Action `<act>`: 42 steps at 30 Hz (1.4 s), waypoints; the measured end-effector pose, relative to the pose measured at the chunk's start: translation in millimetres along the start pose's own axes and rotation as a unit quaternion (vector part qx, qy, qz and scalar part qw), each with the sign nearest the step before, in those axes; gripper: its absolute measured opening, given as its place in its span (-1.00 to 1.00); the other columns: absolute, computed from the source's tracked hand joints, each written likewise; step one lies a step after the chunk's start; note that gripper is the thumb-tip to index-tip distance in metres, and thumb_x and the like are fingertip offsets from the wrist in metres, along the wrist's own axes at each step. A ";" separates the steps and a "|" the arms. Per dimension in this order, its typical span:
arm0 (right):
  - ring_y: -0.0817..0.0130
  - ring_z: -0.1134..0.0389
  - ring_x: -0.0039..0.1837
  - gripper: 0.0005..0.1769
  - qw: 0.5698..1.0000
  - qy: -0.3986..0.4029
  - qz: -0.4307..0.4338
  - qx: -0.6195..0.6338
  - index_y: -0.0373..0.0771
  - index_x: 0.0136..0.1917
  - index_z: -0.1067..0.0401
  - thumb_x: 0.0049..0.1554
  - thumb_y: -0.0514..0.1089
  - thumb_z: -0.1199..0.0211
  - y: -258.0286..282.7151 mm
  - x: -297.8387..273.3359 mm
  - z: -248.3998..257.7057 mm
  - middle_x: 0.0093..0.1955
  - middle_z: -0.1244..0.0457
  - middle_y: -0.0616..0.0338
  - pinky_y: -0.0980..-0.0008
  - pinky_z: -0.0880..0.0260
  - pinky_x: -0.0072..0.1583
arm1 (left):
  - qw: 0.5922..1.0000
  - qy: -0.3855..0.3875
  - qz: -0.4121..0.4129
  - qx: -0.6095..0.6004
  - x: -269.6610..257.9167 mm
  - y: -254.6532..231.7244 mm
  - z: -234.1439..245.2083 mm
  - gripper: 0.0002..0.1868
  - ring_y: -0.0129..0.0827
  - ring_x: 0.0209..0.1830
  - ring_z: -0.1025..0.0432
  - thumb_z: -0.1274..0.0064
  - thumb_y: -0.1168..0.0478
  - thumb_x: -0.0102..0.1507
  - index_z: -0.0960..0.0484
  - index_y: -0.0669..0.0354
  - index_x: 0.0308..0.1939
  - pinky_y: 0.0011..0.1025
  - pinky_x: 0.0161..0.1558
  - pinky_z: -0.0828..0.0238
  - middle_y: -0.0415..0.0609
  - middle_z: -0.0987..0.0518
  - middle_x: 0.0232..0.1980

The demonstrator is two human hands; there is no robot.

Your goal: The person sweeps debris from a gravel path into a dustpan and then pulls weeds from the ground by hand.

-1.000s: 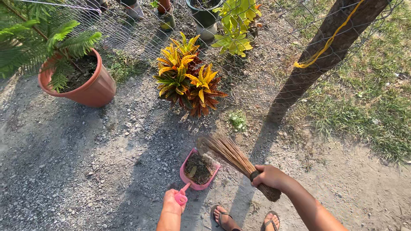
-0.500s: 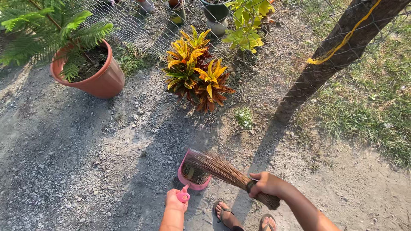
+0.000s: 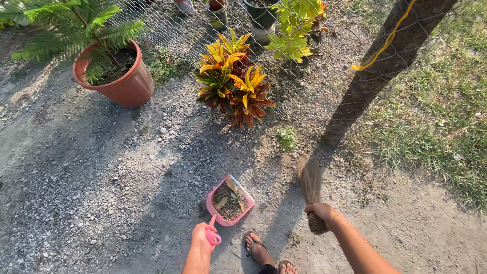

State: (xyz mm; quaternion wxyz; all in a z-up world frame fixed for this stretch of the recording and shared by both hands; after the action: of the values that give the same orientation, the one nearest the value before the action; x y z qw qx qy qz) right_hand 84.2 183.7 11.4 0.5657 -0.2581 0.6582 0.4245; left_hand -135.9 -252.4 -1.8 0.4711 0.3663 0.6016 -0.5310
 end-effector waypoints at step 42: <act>0.09 -0.32 -0.33 -0.08 0.999 0.020 0.023 -0.043 0.06 0.51 -0.02 -0.02 -0.32 -0.32 -68.2 -111.9 -65.5 -0.19 -0.25 -0.03 0.01 -0.47 -0.29 | 0.976 0.067 0.005 -0.205 -29.6 108.4 149.3 -0.87 -0.36 -0.60 -0.30 0.14 0.27 0.17 -0.41 0.23 -0.24 -0.45 -0.69 -0.10 0.06 -0.50 -0.37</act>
State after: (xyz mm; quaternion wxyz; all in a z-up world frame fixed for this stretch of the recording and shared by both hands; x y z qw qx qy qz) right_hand 131.0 77.8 101.0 0.5312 -0.2755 0.6562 0.4596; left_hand 1.1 -379.5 -4.2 0.4970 0.2997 0.7263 -0.3683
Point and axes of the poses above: each hand's wrist, its own x-axis towards the middle knuckle, its own z-axis out of the back of the hand, y = z × x, the point moved 7 cm from there along x, towards the middle knuckle
